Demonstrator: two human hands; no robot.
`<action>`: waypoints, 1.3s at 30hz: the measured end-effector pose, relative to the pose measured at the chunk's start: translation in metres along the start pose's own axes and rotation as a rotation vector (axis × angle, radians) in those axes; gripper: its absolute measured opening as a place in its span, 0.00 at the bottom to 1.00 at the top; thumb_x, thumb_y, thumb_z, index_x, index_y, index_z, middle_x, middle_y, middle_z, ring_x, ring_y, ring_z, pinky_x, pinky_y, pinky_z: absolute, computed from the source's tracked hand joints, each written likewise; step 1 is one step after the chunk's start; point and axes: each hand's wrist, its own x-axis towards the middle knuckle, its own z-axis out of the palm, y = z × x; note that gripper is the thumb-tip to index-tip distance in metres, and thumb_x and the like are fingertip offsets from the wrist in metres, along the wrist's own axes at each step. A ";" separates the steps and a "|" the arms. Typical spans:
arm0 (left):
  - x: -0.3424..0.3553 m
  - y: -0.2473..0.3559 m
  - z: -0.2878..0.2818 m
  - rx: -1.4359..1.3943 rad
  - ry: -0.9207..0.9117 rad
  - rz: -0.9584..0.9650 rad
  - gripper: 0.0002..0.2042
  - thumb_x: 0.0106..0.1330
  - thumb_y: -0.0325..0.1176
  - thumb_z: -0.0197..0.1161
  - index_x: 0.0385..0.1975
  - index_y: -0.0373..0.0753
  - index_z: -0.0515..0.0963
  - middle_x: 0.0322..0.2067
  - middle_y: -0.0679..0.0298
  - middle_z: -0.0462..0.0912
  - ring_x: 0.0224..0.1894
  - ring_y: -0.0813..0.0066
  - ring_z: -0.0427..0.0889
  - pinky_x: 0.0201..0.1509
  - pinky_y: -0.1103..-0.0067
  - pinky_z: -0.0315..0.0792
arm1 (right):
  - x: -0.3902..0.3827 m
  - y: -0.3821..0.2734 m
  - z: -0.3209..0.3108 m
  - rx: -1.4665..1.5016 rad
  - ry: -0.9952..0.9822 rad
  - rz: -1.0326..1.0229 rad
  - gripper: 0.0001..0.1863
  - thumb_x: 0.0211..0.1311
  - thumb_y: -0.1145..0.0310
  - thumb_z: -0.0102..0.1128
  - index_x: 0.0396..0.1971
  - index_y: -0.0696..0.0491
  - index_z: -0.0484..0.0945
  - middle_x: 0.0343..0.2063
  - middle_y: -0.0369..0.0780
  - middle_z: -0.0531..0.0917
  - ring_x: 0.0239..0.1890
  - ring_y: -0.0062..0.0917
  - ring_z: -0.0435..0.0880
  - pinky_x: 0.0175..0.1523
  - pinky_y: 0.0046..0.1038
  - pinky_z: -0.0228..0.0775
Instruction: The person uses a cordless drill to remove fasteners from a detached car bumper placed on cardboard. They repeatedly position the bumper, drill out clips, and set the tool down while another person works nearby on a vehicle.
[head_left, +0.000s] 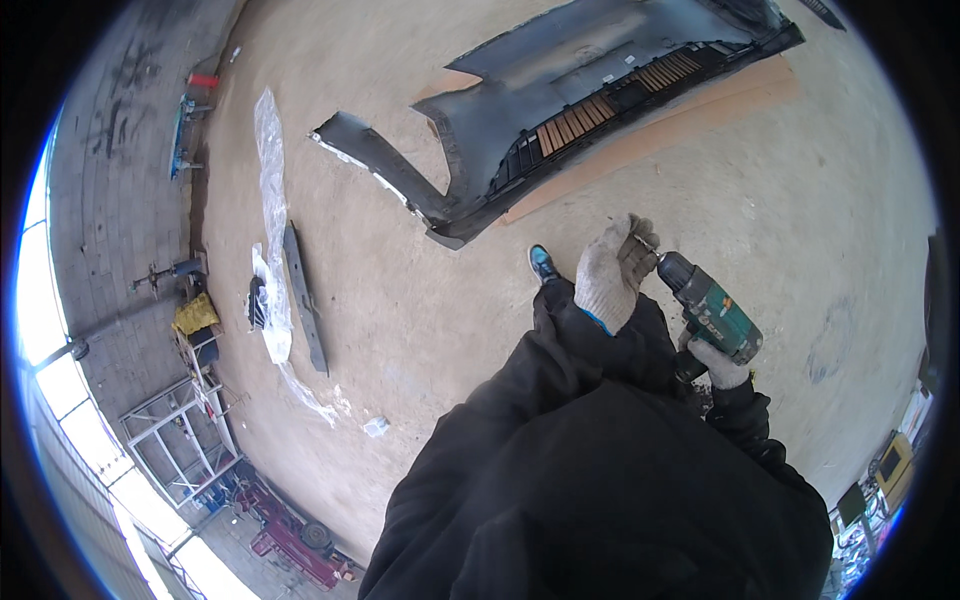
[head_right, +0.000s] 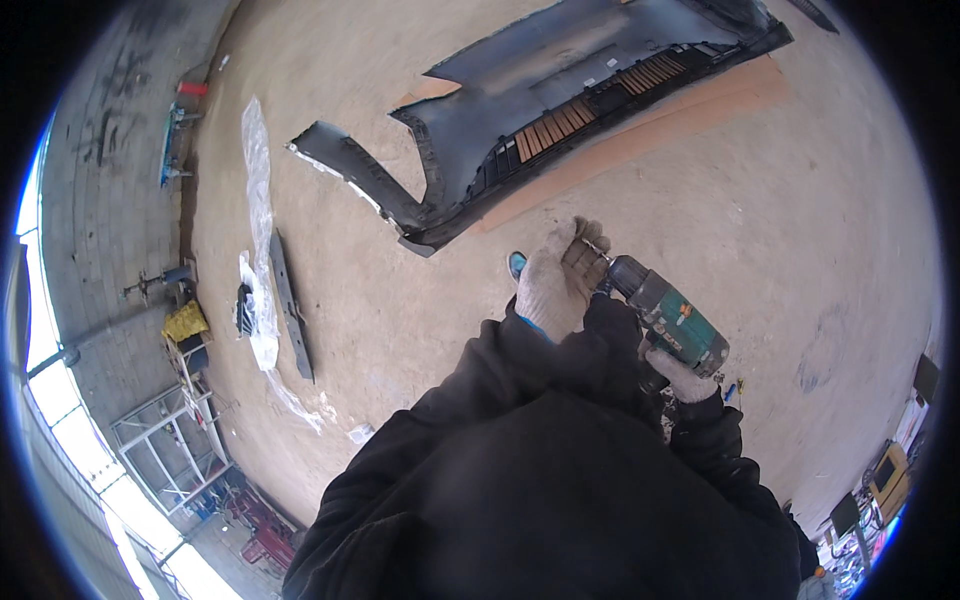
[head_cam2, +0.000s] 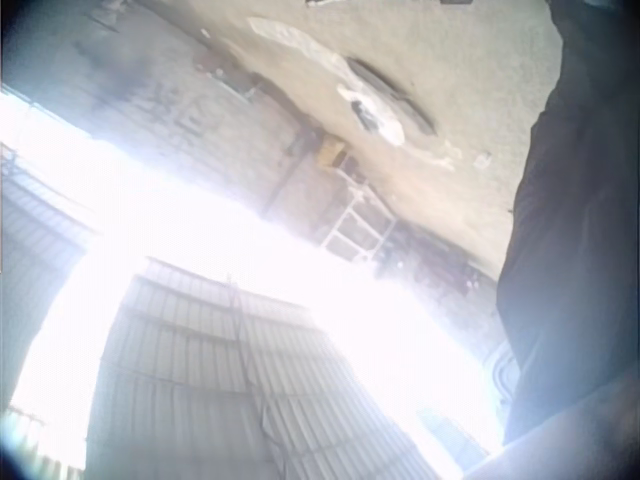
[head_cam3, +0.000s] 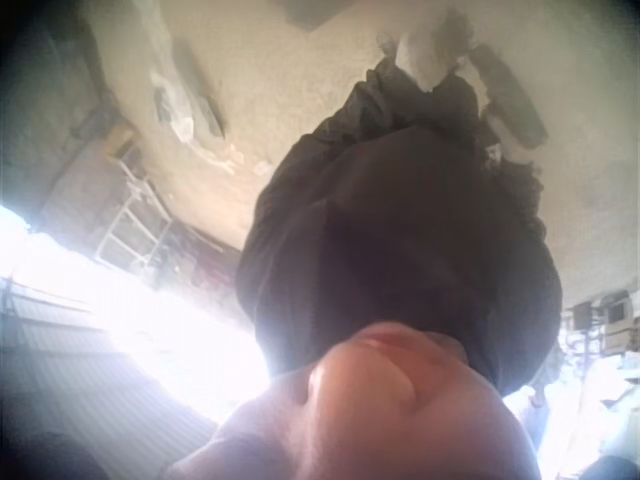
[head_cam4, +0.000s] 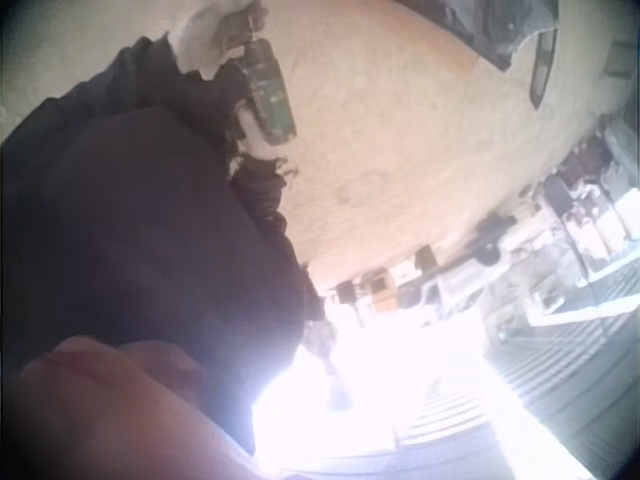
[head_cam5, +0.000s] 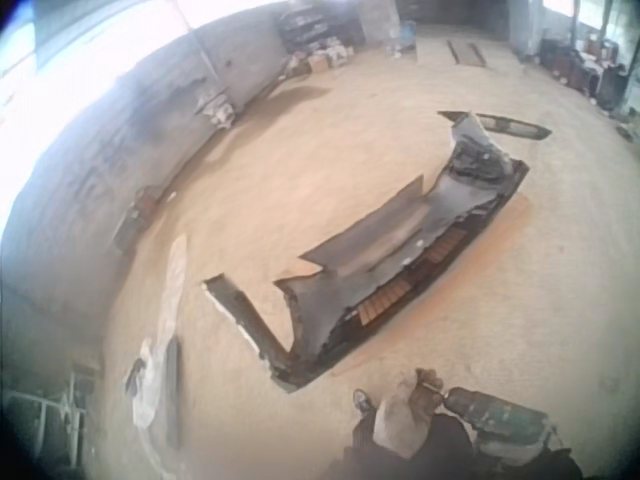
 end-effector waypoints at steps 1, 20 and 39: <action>-0.001 0.004 -0.004 -0.001 0.000 0.007 0.11 0.76 0.41 0.56 0.46 0.40 0.77 0.40 0.64 0.83 0.41 0.70 0.83 0.46 0.74 0.78 | 0.002 0.001 0.004 0.002 -0.019 0.021 0.22 0.55 0.73 0.65 0.52 0.58 0.78 0.32 0.39 0.84 0.36 0.24 0.83 0.43 0.30 0.77; -0.002 0.150 -0.111 -0.063 0.010 -0.064 0.10 0.77 0.40 0.56 0.44 0.41 0.77 0.40 0.63 0.84 0.43 0.70 0.84 0.46 0.75 0.77 | 0.036 0.004 0.200 -0.021 0.077 0.033 0.19 0.56 0.77 0.70 0.49 0.58 0.79 0.37 0.40 0.86 0.39 0.25 0.85 0.47 0.28 0.79; -0.002 0.211 -0.135 0.172 -0.054 -0.010 0.09 0.75 0.36 0.59 0.41 0.36 0.77 0.40 0.61 0.85 0.37 0.73 0.84 0.40 0.77 0.78 | 0.081 0.015 0.239 0.205 0.143 0.223 0.20 0.56 0.69 0.67 0.49 0.59 0.77 0.36 0.41 0.83 0.33 0.27 0.83 0.39 0.30 0.78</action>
